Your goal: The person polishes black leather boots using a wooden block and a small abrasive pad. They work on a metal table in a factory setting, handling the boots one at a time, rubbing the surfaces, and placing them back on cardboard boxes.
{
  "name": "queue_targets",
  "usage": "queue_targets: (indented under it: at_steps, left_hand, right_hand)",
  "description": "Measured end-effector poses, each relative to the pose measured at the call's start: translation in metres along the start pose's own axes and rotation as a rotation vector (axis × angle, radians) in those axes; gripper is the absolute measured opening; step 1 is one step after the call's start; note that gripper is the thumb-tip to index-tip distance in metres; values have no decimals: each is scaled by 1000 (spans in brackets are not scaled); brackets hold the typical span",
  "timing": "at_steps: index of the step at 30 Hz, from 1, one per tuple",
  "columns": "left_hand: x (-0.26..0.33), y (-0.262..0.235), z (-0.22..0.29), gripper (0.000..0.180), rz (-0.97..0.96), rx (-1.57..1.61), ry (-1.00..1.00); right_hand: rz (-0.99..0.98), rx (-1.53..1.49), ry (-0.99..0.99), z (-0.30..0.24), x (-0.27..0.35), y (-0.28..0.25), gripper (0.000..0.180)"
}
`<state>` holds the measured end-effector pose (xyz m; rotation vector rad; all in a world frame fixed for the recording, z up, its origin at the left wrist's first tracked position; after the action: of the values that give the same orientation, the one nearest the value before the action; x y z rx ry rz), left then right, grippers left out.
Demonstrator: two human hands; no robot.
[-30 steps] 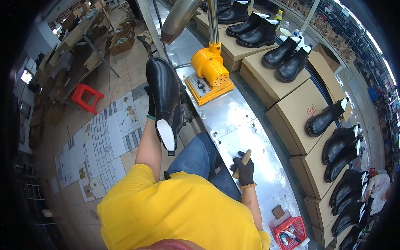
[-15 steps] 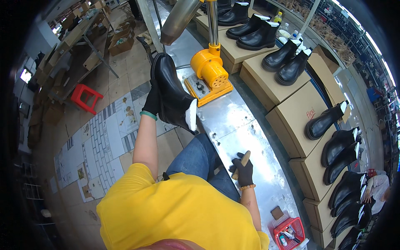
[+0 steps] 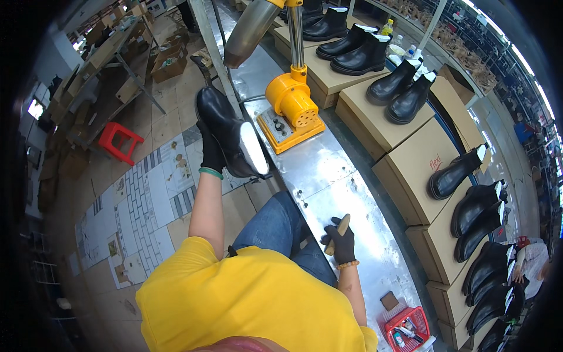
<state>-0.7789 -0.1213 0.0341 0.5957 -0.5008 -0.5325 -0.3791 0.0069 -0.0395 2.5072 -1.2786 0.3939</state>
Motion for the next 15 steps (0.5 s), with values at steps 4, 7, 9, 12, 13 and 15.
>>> queue_targets:
  at_steps: [4, 7, 9, 12, 13, 15]
  left_hand:
    - [6, 4, -32, 86, -56, -38, -134]
    - [7, 16, -88, 77, -249, 61, -359]
    - [5, 32, -134, 74, -388, 12, -470]
    - [37, 87, -175, 64, -447, -83, -605]
    - [50, 108, -181, 60, -492, -114, -647]
    - [47, 113, -229, 55, -611, -159, -594]
  right_hand:
    - [3, 0, -4, -1, -1, 2, 43]
    - [-22, 80, -30, -12, -9, 3, 41]
    - [-28, 122, -139, -40, -18, 11, 40]
    - [10, 72, -345, -98, -27, 14, 48]
    - [19, 62, -409, -121, -25, 15, 49]
    - [-1, 55, -472, -147, -22, 16, 52]
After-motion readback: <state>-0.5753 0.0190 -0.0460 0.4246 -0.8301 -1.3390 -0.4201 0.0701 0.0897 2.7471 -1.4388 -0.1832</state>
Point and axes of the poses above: each hand's wrist, its own x-axis away from the middle knuckle, its own y-axis out of the palm, z = x × y, the point moved 3 cm from there along -x, towards the middle knuckle, and after that the axes turned 9 degrees about -y, right-handed, at the moved point
